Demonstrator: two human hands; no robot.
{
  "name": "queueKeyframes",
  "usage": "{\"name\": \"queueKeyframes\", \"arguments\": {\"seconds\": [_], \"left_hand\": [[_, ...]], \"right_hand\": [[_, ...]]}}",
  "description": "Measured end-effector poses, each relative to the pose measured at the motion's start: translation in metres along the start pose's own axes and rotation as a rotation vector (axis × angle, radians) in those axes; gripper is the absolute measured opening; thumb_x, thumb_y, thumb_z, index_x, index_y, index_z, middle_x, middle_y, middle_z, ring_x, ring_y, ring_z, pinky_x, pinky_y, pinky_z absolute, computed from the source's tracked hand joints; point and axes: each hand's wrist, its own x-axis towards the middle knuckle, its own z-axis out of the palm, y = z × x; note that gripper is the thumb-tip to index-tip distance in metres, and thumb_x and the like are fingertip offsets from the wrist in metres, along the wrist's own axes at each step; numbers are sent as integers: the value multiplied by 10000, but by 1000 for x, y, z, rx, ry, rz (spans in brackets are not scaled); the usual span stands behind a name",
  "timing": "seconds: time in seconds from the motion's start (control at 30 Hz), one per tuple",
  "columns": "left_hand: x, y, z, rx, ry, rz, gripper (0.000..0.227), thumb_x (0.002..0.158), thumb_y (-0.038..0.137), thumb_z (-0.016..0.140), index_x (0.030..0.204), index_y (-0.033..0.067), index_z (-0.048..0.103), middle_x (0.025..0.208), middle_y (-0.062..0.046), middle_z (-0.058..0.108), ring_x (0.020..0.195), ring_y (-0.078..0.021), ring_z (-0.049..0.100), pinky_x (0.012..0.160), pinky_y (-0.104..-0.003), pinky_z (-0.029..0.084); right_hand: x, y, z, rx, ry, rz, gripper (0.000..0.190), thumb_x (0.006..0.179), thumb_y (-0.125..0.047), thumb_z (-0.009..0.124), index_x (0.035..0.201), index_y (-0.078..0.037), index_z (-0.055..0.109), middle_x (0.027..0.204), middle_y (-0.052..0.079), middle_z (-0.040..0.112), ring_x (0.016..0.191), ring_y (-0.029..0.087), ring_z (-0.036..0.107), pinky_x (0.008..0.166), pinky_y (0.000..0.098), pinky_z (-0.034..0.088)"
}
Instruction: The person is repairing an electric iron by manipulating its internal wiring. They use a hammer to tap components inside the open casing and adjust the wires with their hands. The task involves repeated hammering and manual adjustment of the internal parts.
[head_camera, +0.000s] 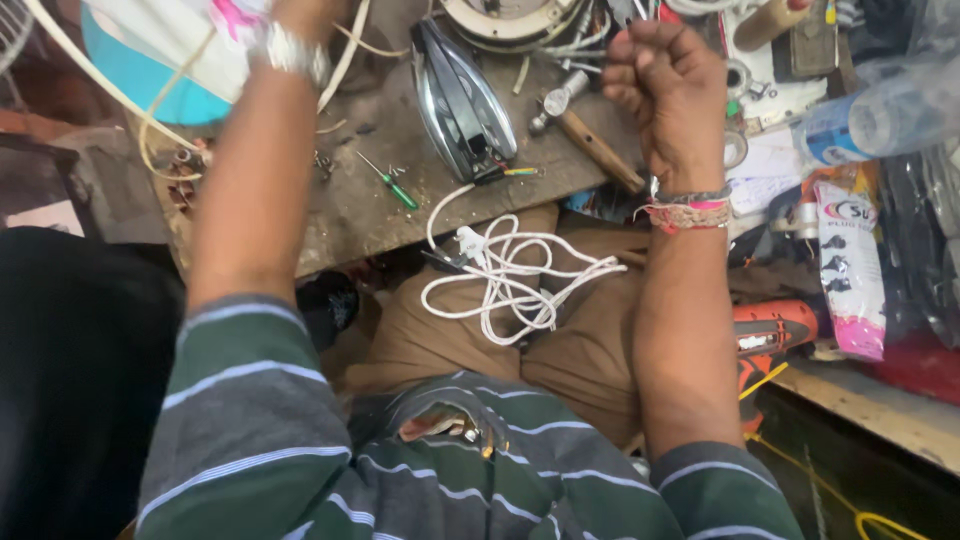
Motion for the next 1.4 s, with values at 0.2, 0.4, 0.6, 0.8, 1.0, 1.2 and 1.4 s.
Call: {"name": "queueKeyframes", "arguments": {"seconds": [0.2, 0.4, 0.6, 0.8, 1.0, 1.2, 1.4], "left_hand": [[-93, -18, 41, 456, 134, 487, 867, 880, 324, 877, 1547, 63, 388, 1367, -204, 556, 1183, -377, 626, 1008, -472, 532], [-116, -33, 71, 374, 37, 431, 875, 867, 219, 859, 1590, 161, 369, 1685, -285, 170, 1457, -420, 453, 1125, -440, 510], [-82, -23, 41, 486, 35, 456, 832, 900, 248, 864, 1595, 120, 422, 1694, -219, 270, 1533, -415, 395, 1226, -451, 410], [-112, 16, -12, 235, 579, 709, 863, 1015, 578, 630, 1590, 13, 321, 1656, -154, 383, 1527, -319, 398, 1279, -449, 344], [-94, 61, -67, -530, 264, 680, 821, 1040, 699, 396, 1399, -20, 565, 1415, -241, 620, 1367, -365, 609, 1169, -512, 479], [1, 58, -56, -688, -639, 249, 715, 1088, 633, 359, 1238, -22, 602, 1158, -196, 627, 1090, -288, 611, 1012, -431, 465], [-24, 71, 39, -698, -92, 476, 574, 1120, 490, 554, 1464, 41, 452, 1452, -151, 539, 1348, -279, 574, 1242, -507, 462]], "right_hand": [[-4, -1, 9, -325, -16, -384, 232, 1128, 62, 607, 1338, 33, 512, 1145, 195, 757, 914, 195, 758, 768, 286, 634], [-4, 7, 11, -374, -59, -470, 252, 1142, 91, 606, 1371, 36, 518, 1204, 179, 739, 964, 189, 759, 822, 283, 630], [1, -11, 4, -560, 125, -656, 128, 1070, 60, 678, 1188, 38, 633, 1118, 144, 728, 1030, 192, 720, 925, 318, 595], [-15, -21, -12, -396, 542, -991, 111, 1117, -48, 612, 1167, 21, 682, 1017, 107, 719, 957, 165, 678, 897, 313, 576], [-15, -64, -16, -273, 381, -918, 196, 1080, -120, 644, 1191, 42, 642, 1058, 150, 743, 1006, 222, 730, 964, 353, 603], [-13, -101, 8, -229, -132, -420, 167, 1087, -132, 699, 1124, 28, 669, 1030, 115, 740, 886, 170, 703, 793, 261, 552], [-10, -83, 35, -131, 247, -689, 183, 1095, -96, 719, 1104, 74, 653, 954, 135, 710, 802, 171, 612, 668, 267, 446]]}}
